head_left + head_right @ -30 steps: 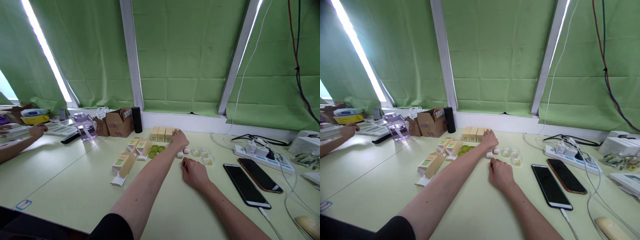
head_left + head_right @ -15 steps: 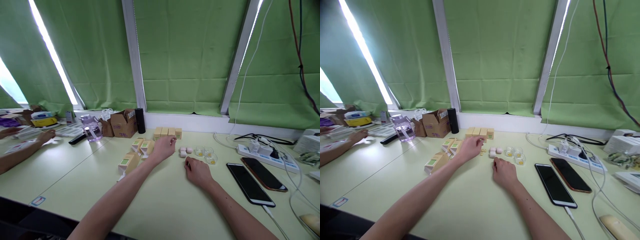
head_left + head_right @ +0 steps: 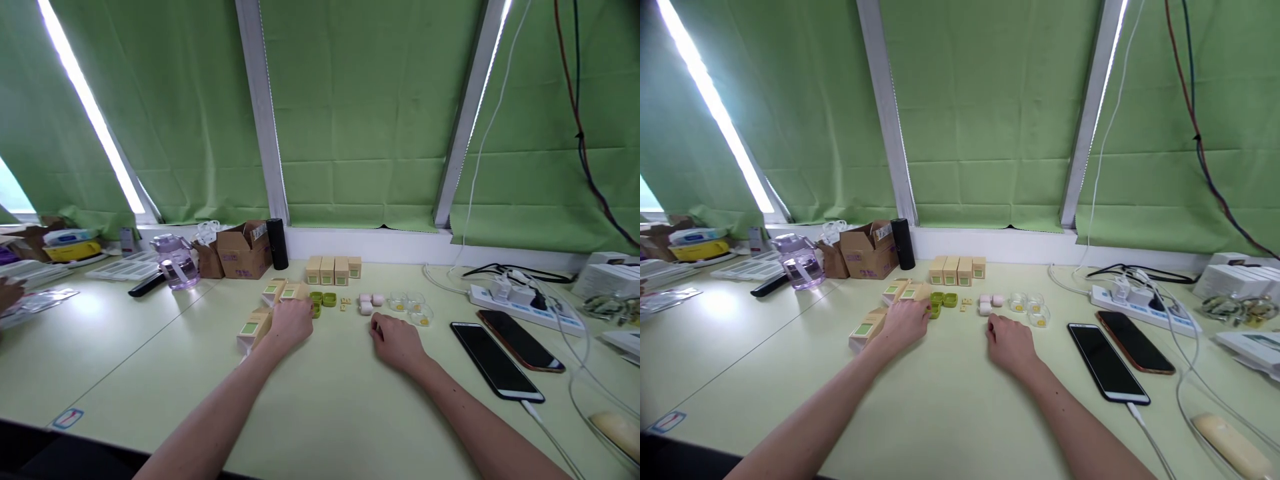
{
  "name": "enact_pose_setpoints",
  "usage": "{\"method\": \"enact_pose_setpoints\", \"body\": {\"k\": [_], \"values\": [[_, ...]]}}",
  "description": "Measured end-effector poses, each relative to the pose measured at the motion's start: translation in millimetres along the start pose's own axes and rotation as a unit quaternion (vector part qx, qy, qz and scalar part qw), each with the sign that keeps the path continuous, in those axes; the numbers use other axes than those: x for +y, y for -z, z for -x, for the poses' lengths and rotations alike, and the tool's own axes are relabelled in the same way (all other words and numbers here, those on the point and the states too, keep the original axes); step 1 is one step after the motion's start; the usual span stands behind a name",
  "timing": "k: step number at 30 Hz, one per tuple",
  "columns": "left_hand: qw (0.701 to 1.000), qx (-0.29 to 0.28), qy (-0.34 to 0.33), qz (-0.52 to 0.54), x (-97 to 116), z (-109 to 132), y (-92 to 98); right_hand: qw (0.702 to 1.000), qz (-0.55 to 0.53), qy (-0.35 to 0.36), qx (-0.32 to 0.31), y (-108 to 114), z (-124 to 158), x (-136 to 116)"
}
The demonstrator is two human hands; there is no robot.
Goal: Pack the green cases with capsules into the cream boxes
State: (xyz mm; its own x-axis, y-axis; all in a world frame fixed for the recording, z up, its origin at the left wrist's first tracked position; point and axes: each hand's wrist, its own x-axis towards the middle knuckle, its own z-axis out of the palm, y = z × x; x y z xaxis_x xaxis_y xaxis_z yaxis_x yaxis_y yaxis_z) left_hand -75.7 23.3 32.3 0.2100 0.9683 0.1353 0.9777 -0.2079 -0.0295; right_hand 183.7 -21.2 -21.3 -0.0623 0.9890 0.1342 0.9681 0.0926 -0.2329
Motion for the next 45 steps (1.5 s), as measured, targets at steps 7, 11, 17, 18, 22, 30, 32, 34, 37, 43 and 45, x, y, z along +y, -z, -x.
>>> {"method": "enact_pose_setpoints", "body": {"k": [7,11,17,18,22,30,32,34,37,43,45], "values": [[1.0,-0.011,0.0,-0.009,-1.3,-3.3,-8.5,1.0,-0.003,0.002,0.006,-1.5,0.0,0.2],[1.0,-0.016,-0.009,-0.012,-1.3,-4.2,-13.2,1.0,-0.001,0.003,0.008,-2.5,0.0,0.3],[0.999,-0.024,-0.017,-0.016,-0.8,-5.5,-15.9,1.0,-0.003,0.005,0.01,-1.7,0.4,0.1],[0.999,-0.024,-0.019,-0.017,-0.4,-5.3,-16.0,1.0,-0.004,0.005,0.01,-1.6,0.5,0.1],[0.999,-0.024,-0.027,-0.016,2.9,-3.1,-15.1,1.0,-0.008,0.006,0.014,-2.0,0.5,0.1],[0.996,0.014,-0.089,-0.014,22.8,11.5,-11.8,0.998,-0.042,0.007,0.038,-4.4,0.7,-2.8],[0.993,0.036,-0.115,-0.011,29.3,16.9,-12.3,0.996,-0.057,0.018,0.059,-5.2,1.3,-4.3],[0.99,0.049,-0.135,-0.009,34.7,21.6,-13.9,0.994,-0.07,0.034,0.08,-6.1,2.4,-5.7],[0.98,0.091,-0.178,-0.008,39.4,25.7,-19.1,0.987,-0.083,0.067,0.118,-7.8,4.2,-7.2],[0.949,0.191,-0.251,-0.017,38.8,25.8,-33.4,0.966,-0.096,0.135,0.198,-13.8,6.8,-8.0],[0.938,0.221,-0.267,-0.016,38.6,26.0,-35.8,0.958,-0.104,0.159,0.213,-15.6,7.7,-8.6]]}}
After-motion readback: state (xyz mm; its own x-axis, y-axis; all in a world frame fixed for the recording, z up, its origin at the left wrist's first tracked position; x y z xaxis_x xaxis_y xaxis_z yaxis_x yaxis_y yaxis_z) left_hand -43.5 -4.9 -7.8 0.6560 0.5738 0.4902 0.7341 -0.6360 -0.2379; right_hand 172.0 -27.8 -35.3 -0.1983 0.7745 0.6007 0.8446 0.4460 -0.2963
